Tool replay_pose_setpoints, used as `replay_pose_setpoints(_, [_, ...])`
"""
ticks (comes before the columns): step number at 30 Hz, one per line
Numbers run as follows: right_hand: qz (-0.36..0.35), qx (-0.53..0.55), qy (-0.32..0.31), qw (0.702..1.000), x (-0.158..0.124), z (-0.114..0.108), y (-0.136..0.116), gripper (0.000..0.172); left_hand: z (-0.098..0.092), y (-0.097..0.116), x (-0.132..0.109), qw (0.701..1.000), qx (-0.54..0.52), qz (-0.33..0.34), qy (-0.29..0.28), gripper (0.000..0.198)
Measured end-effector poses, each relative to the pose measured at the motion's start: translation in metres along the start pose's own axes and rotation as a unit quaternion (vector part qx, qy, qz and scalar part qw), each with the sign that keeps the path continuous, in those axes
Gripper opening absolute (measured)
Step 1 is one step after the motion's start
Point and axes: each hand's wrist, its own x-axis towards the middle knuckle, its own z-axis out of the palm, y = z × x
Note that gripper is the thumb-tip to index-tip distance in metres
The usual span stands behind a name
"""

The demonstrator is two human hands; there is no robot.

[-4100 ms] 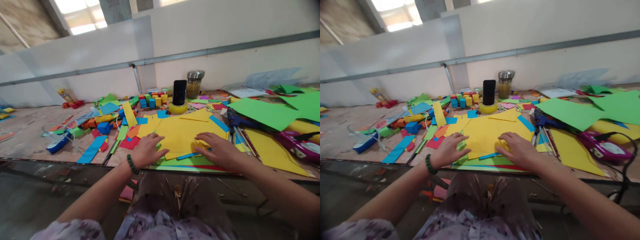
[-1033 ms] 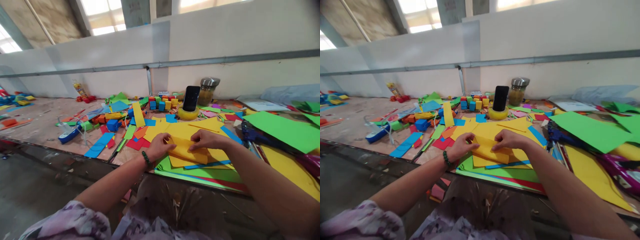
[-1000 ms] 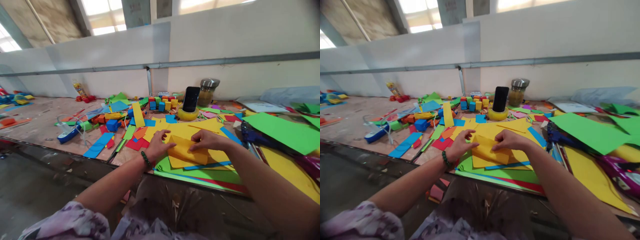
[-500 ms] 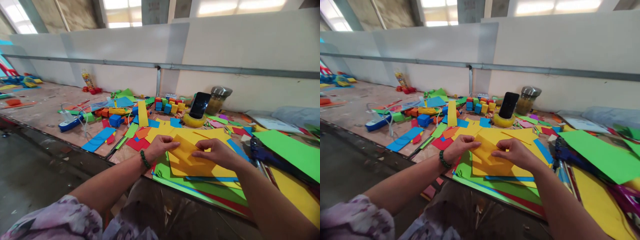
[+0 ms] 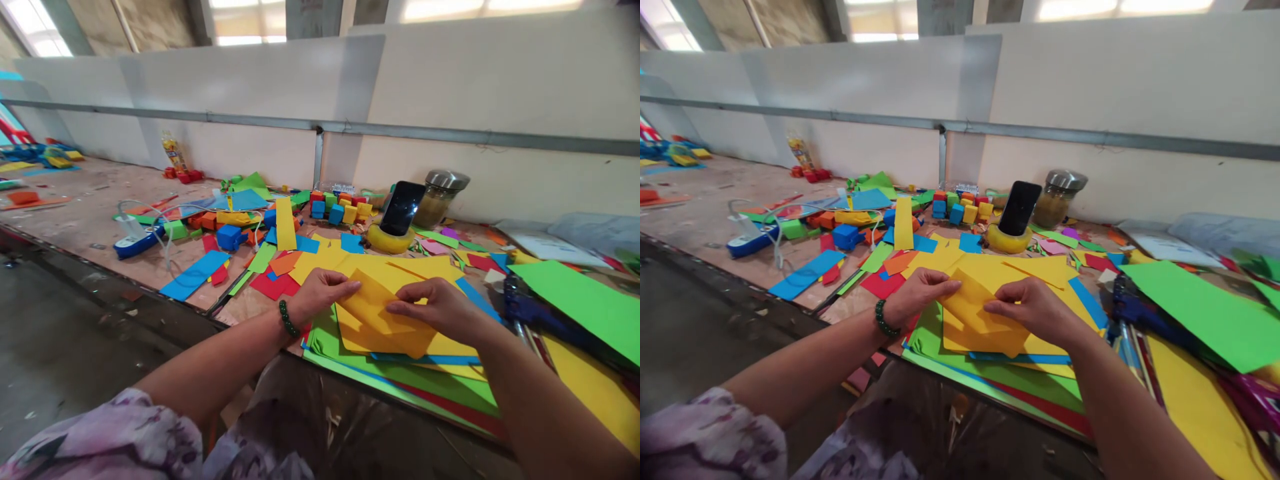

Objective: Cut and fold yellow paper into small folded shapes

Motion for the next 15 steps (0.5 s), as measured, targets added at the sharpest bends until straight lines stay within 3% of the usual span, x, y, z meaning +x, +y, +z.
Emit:
replay_pose_setpoints(5, [-0.002,0.003,-0.009,1.0,-0.0017,0.0005,0.0008,0.051,-0.0015,-0.0028,0.0022,1.0,-0.011,0.015,-0.006,0.042])
replay_pose_setpoints(10, [-0.011,-0.015,-0.032,0.999,-0.0018,0.0019,-0.0008,0.048,-0.0016,-0.0057,0.0037,0.999,-0.028,0.017,0.023,0.036])
replay_pose_setpoints(15, [-0.025,-0.012,-0.03,0.999,0.0,0.0088,-0.0079,0.048,-0.0004,-0.0024,0.0014,1.0,0.004,0.008,0.005,0.032])
